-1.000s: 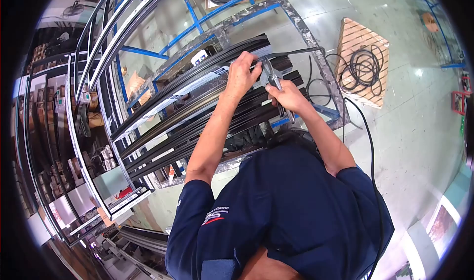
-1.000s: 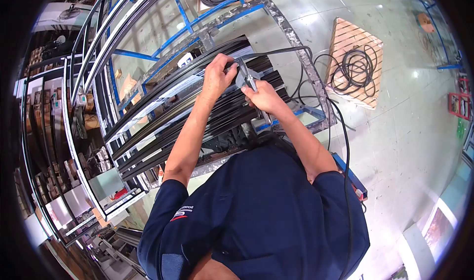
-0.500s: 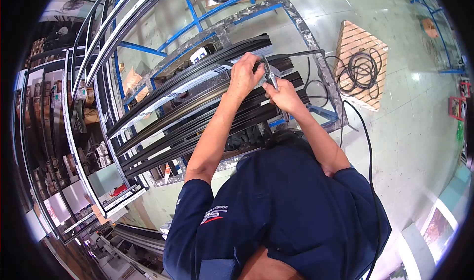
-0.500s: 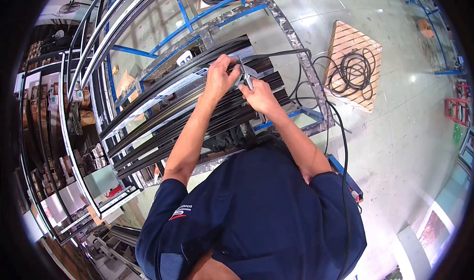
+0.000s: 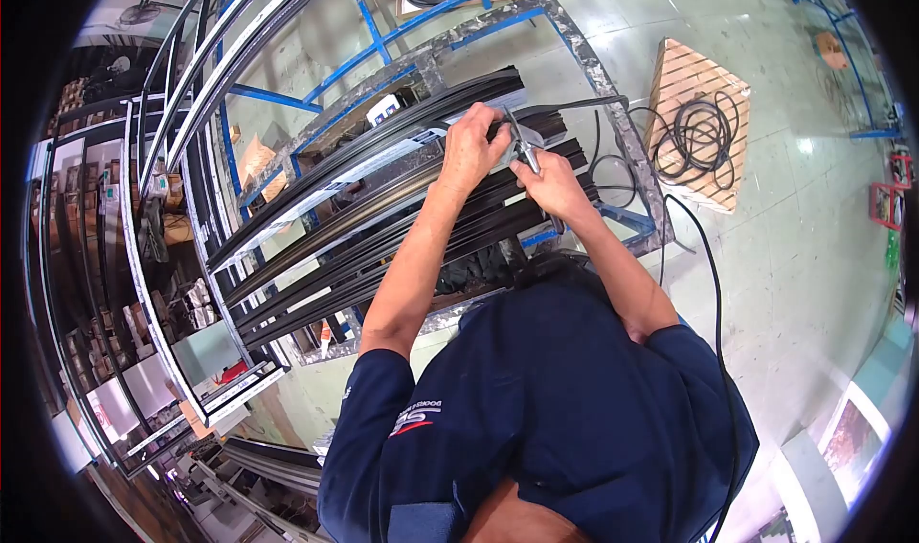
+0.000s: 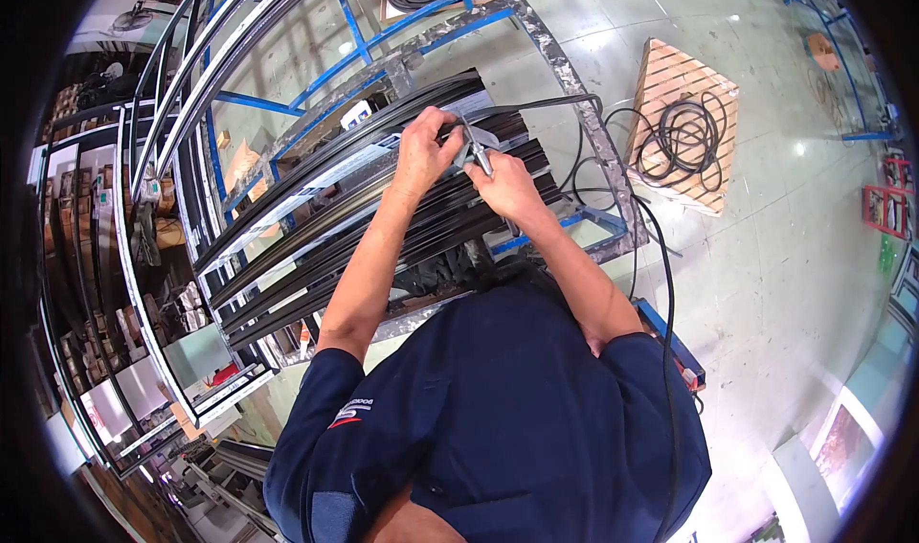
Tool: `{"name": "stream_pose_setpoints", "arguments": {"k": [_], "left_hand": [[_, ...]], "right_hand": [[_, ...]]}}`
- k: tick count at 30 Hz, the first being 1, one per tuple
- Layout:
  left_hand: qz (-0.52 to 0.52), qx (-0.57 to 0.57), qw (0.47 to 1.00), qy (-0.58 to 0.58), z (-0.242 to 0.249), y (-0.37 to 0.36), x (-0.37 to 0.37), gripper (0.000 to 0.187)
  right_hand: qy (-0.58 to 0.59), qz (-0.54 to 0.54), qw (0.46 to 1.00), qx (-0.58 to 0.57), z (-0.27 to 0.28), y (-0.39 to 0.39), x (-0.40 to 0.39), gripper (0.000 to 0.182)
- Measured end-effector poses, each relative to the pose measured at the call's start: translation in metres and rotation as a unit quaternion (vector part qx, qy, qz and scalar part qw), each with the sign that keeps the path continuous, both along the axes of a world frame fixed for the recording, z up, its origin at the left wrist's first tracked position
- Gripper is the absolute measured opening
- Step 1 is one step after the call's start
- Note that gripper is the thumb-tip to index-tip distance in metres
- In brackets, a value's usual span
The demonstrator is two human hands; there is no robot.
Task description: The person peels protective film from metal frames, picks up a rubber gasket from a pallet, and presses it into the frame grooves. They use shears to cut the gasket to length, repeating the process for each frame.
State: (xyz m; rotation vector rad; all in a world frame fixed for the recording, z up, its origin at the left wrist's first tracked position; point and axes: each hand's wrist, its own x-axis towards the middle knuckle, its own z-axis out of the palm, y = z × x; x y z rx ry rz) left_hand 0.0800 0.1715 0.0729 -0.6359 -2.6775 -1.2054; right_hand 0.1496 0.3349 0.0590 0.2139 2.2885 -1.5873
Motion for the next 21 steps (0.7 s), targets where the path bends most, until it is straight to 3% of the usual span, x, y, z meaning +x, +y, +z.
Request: {"name": "stream_pose_setpoints", "arguments": {"k": [21], "left_hand": [[0.007, 0.007, 1.0, 0.01, -0.004, 0.001, 0.0, 0.018]], "right_hand": [[0.041, 0.01, 0.997, 0.058, 0.004, 0.0, -0.001, 0.037]]}}
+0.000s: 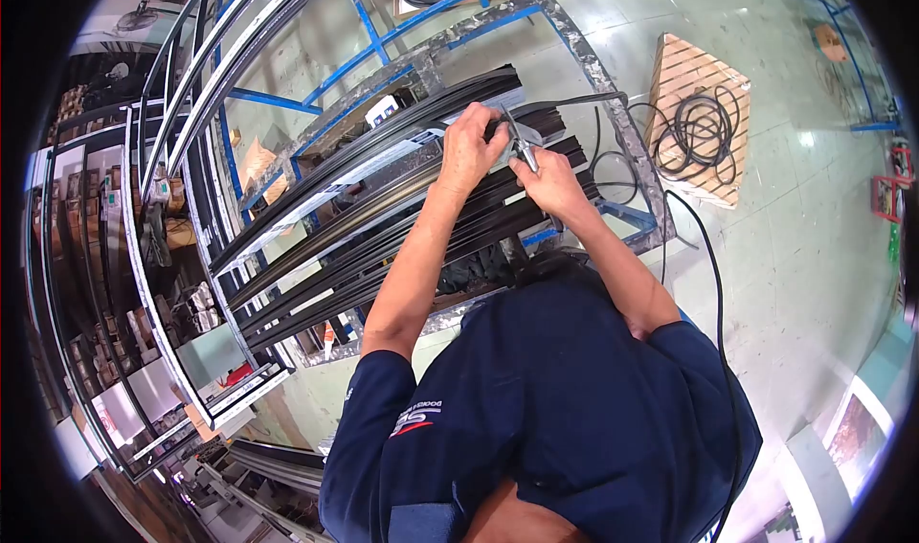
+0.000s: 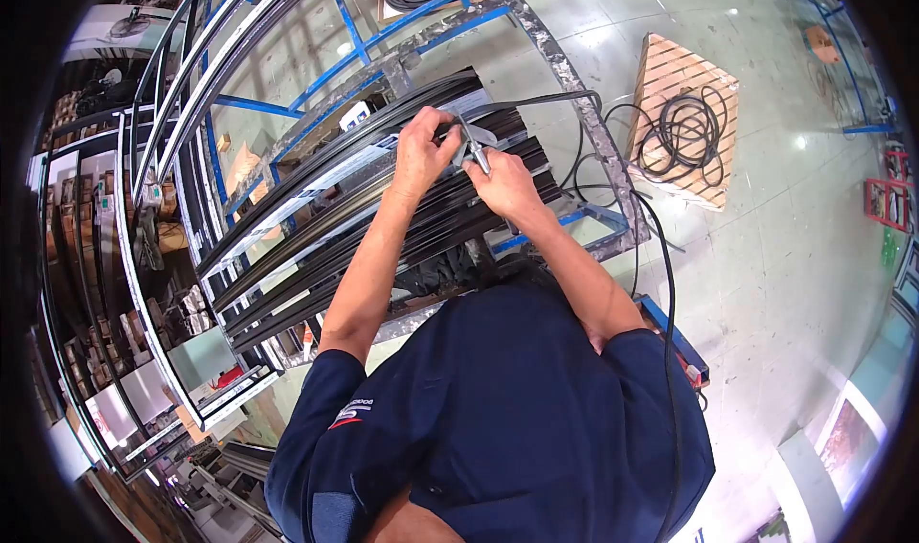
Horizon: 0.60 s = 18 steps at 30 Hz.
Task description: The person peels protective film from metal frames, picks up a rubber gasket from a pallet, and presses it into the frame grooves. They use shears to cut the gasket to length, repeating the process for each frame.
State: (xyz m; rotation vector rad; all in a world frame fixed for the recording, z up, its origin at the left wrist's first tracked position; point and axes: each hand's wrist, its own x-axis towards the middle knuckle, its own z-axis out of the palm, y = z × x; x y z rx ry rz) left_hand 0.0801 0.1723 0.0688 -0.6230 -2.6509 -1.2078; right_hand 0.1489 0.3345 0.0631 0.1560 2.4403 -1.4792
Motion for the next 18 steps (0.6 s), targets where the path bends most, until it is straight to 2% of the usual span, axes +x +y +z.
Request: {"name": "stream_pose_setpoints", "arguments": {"k": [8, 11, 14, 17, 18], "left_hand": [[-0.004, 0.0, 1.0, -0.006, 0.004, 0.001, -0.001, 0.017], [-0.008, -0.005, 0.999, 0.036, 0.003, 0.002, -0.004, 0.015], [-0.009, -0.01, 1.0, 0.009, 0.006, 0.002, -0.005, 0.016], [-0.025, 0.036, 0.999, 0.009, 0.02, 0.007, -0.012, 0.022], [-0.009, 0.028, 0.999, -0.032, 0.03, 0.011, -0.015, 0.026]], "right_hand": [[0.005, -0.018, 1.0, 0.006, 0.002, -0.001, 0.0, 0.034], [0.013, -0.022, 1.0, 0.015, 0.002, -0.001, -0.001, 0.034], [0.013, -0.021, 1.0, 0.016, 0.004, -0.001, -0.002, 0.034], [0.011, -0.026, 0.999, 0.015, 0.007, 0.0, -0.006, 0.033], [0.012, -0.028, 0.999, 0.016, 0.008, 0.001, -0.008, 0.033]]}}
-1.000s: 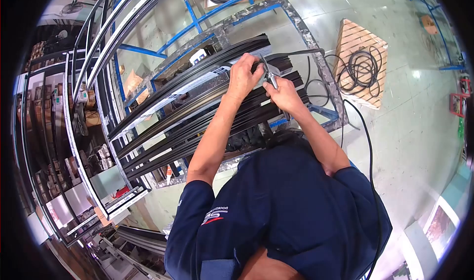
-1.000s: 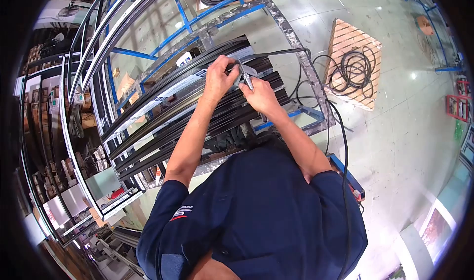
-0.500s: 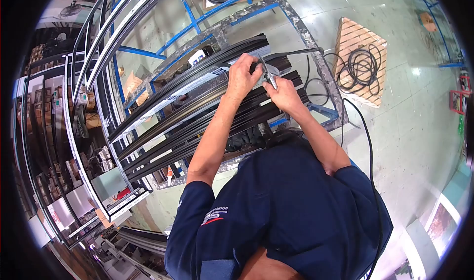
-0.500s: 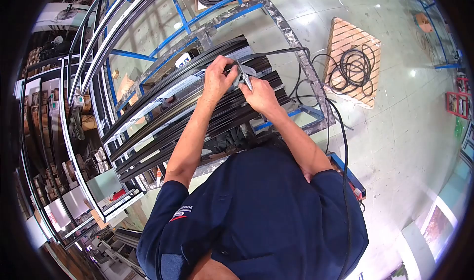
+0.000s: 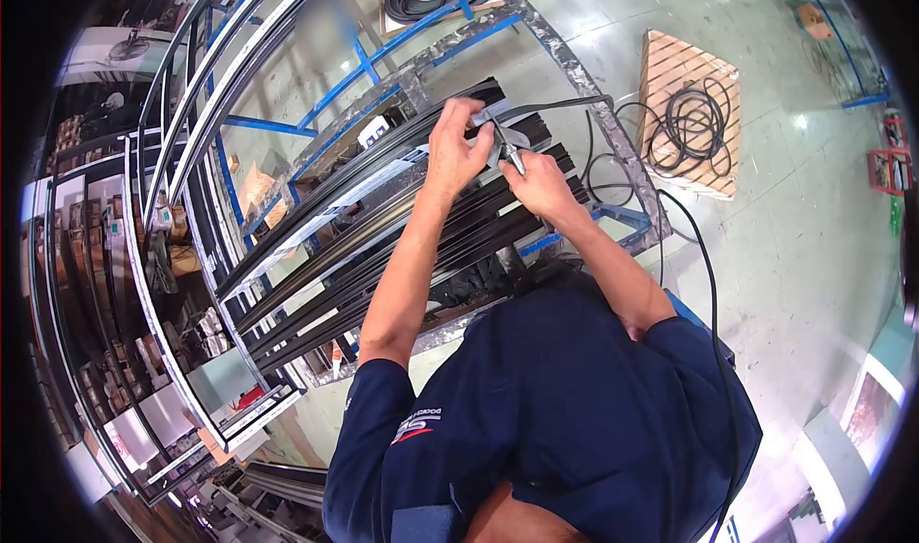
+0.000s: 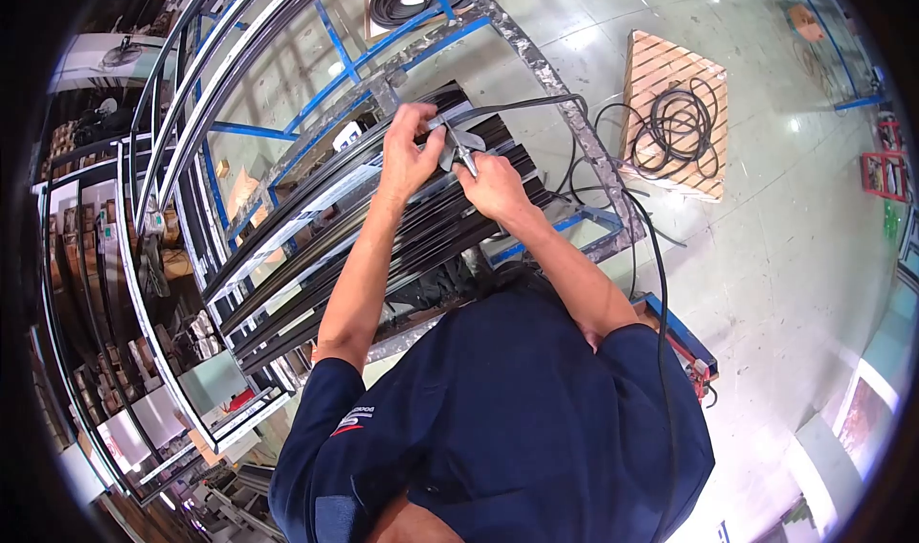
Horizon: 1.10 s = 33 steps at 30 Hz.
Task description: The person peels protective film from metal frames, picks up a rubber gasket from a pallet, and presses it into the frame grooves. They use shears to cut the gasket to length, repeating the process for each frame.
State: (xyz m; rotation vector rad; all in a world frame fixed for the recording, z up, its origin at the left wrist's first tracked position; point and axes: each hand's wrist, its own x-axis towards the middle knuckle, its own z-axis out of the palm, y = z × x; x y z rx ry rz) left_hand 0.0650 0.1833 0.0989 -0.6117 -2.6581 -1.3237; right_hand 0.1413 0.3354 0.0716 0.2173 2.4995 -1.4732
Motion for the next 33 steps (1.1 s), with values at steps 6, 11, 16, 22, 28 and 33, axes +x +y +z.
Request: {"name": "stream_pose_setpoints", "arguments": {"k": [6, 11, 16, 22, 28, 33], "left_hand": [[-0.163, -0.352, 0.922, 0.015, -0.002, 0.068, -0.07, 0.027], [-0.123, -0.418, 0.9, 0.014, -0.019, 0.119, -0.097, 0.016], [-0.143, -0.342, 0.925, 0.084, 0.011, 0.152, -0.09, 0.016], [-0.119, -0.199, 0.97, 0.077, 0.054, 0.098, -0.053, 0.028], [-0.087, -0.204, 0.975, -0.008, 0.038, -0.02, -0.01, 0.025], [-0.072, -0.258, 0.962, -0.045, -0.004, -0.092, 0.032, 0.024]], "right_hand": [[-0.022, 0.002, 1.0, -0.006, 0.002, 0.007, -0.023, 0.036], [-0.042, 0.006, 0.999, -0.02, -0.013, 0.016, -0.059, 0.029], [0.124, 0.049, 0.984, -0.119, -0.015, 0.023, -0.07, 0.024], [-0.198, 0.087, 0.97, -0.111, 0.021, 0.093, 0.0, 0.026], [-0.068, -0.029, 0.966, -0.248, 0.039, 0.168, 0.065, 0.015], [0.111, -0.175, 0.951, -0.231, 0.07, 0.204, 0.068, 0.017]]}}
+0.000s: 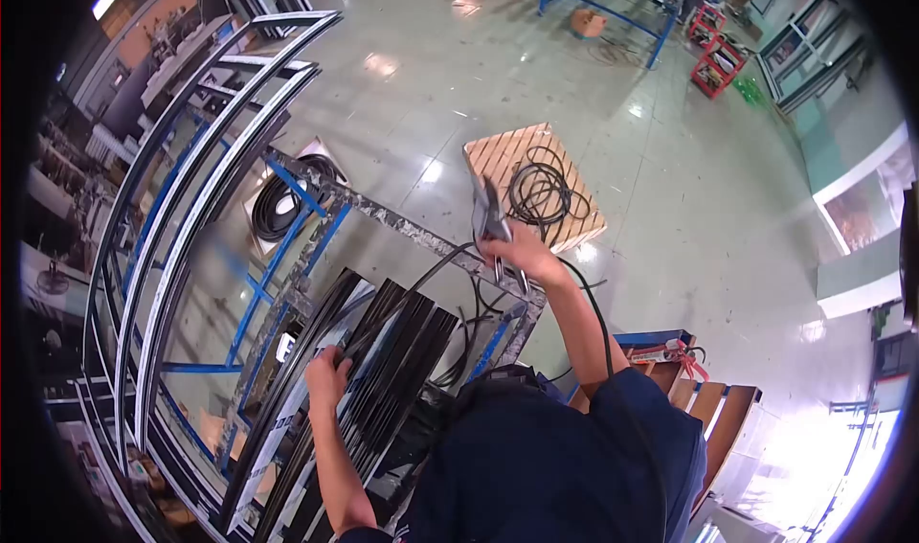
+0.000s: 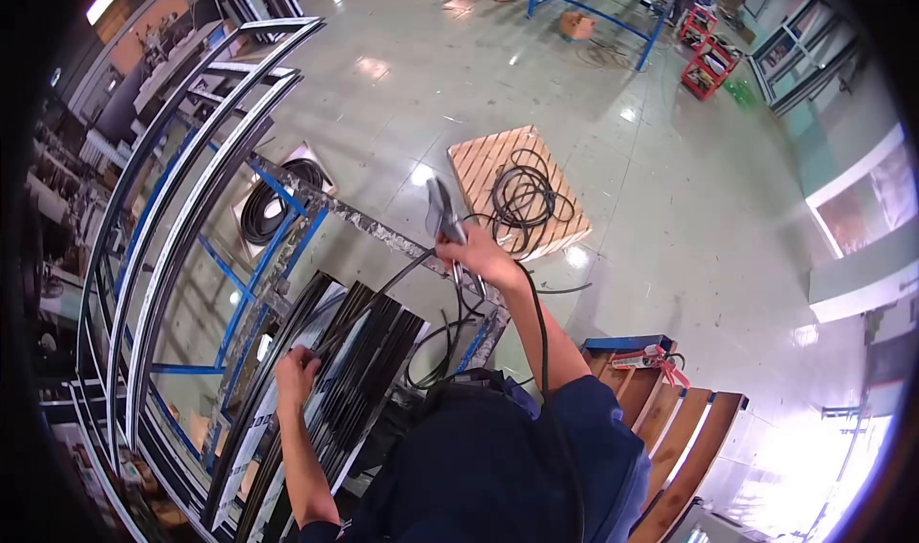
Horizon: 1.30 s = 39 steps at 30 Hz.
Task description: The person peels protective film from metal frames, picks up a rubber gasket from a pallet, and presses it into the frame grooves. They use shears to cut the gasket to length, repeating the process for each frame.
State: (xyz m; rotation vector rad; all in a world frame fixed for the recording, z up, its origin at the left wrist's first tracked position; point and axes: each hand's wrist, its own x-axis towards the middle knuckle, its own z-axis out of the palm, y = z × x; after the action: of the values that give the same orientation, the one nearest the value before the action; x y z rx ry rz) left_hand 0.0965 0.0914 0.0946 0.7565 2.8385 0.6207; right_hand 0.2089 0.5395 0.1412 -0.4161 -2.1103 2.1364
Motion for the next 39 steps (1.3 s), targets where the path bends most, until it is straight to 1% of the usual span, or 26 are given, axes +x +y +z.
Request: {"name": "stream_pose_setpoints", "arguments": {"k": [2, 3, 4, 5, 6, 7, 9, 11, 13, 14, 15, 17, 20, 21, 22, 23, 24, 25, 26, 27, 28, 30, 33, 35, 37, 39], "left_hand": [[0.003, -0.01, 1.0, -0.005, -0.013, -0.016, 0.005, 0.022], [-0.004, 0.04, 0.999, -0.003, -0.011, -0.016, 0.011, 0.019], [-0.006, 0.057, 0.998, -0.018, -0.016, -0.019, 0.011, 0.018], [0.015, 0.052, 0.997, -0.048, -0.011, -0.016, 0.014, 0.02], [0.021, 0.07, 0.996, -0.059, -0.004, -0.014, 0.018, 0.021], [0.024, 0.105, 0.994, -0.035, 0.003, -0.012, 0.025, 0.024], [0.055, 0.119, 0.991, -0.026, 0.033, -0.003, 0.036, 0.026], [0.061, 0.158, 0.985, -0.041, 0.044, -0.008, 0.039, 0.027], [0.023, 0.066, 0.997, -0.016, 0.057, -0.017, 0.038, 0.028], [0.005, 0.015, 1.0, -0.004, 0.063, -0.028, 0.04, 0.03], [0.002, 0.017, 1.0, -0.002, 0.068, -0.04, 0.045, 0.031], [-0.011, 0.029, 1.0, 0.004, 0.075, -0.056, 0.052, 0.032], [-0.024, 0.089, 0.996, 0.007, 0.075, -0.097, 0.057, 0.025], [-0.025, 0.094, 0.995, -0.01, 0.083, -0.108, 0.059, 0.024], [-0.039, 0.143, 0.989, 0.009, 0.073, -0.127, 0.057, 0.022], [0.007, 0.13, 0.989, -0.066, 0.08, -0.142, 0.06, 0.02], [0.014, 0.125, 0.99, -0.069, 0.076, -0.159, 0.058, 0.018], [0.017, 0.142, 0.988, -0.06, 0.076, -0.172, 0.06, 0.017], [-0.017, 0.141, 0.99, 0.012, 0.087, -0.177, 0.066, 0.016], [0.01, 0.14, 0.99, -0.015, 0.094, -0.183, 0.069, 0.015], [0.008, 0.126, 0.992, 0.006, 0.083, -0.197, 0.065, 0.014], [0.008, 0.112, 0.993, 0.024, 0.066, -0.215, 0.062, 0.014], [0.001, 0.084, 0.996, 0.018, 0.05, -0.22, 0.066, 0.014], [-0.013, 0.021, 0.999, 0.028, 0.043, -0.217, 0.063, 0.015], [0.011, 0.054, 0.998, -0.03, 0.053, -0.199, 0.064, 0.013], [0.049, 0.08, 0.993, -0.077, 0.078, -0.179, 0.072, 0.012]], "right_hand": [[0.094, -0.058, 0.994, -0.003, 0.018, 0.007, 0.002, 0.02], [0.069, -0.098, 0.992, 0.038, 0.031, 0.01, 0.008, 0.023], [-0.001, -0.148, 0.985, 0.091, 0.039, 0.015, 0.012, 0.025], [0.11, -0.126, 0.985, 0.04, 0.024, 0.029, 0.015, 0.025], [0.09, -0.195, 0.975, 0.056, 0.05, 0.023, 0.019, 0.023], [0.182, -0.176, 0.967, 0.025, 0.054, 0.031, 0.028, 0.026], [0.287, -0.213, 0.926, -0.124, 0.077, 0.032, 0.04, 0.033], [0.366, -0.22, 0.886, -0.182, 0.081, 0.057, 0.064, 0.038], [0.44, -0.246, 0.831, -0.234, 0.092, 0.065, 0.094, 0.035], [0.492, -0.182, 0.803, -0.283, 0.092, 0.07, 0.111, 0.034], [0.506, -0.228, 0.784, -0.277, 0.097, 0.062, 0.128, 0.03], [0.535, -0.254, 0.747, -0.302, 0.093, 0.055, 0.16, 0.026], [0.511, -0.377, 0.746, -0.199, 0.098, 0.022, 0.197, 0.025], [0.511, -0.397, 0.738, -0.194, 0.103, 0.013, 0.207, 0.024], [0.534, -0.406, 0.719, -0.18, 0.111, 0.007, 0.218, 0.023], [0.552, -0.417, 0.701, -0.173, 0.116, -0.002, 0.228, 0.023], [0.559, -0.442, 0.683, -0.161, 0.124, -0.007, 0.239, 0.023], [0.564, -0.465, 0.666, -0.15, 0.131, -0.008, 0.251, 0.023], [0.568, -0.488, 0.649, -0.138, 0.139, -0.006, 0.261, 0.023], [0.568, -0.499, 0.642, -0.126, 0.145, -0.004, 0.269, 0.024], [0.565, -0.51, 0.638, -0.118, 0.145, -0.002, 0.274, 0.024], [0.539, -0.541, 0.639, -0.09, 0.146, -0.007, 0.273, 0.024], [0.404, -0.573, 0.71, 0.065, 0.137, -0.013, 0.235, 0.02], [0.314, -0.51, 0.786, 0.151, 0.113, -0.006, 0.196, 0.015], [0.154, -0.468, 0.846, 0.205, 0.098, -0.01, 0.144, 0.016], [0.026, -0.37, 0.891, 0.26, 0.079, -0.024, 0.088, 0.022]]}}
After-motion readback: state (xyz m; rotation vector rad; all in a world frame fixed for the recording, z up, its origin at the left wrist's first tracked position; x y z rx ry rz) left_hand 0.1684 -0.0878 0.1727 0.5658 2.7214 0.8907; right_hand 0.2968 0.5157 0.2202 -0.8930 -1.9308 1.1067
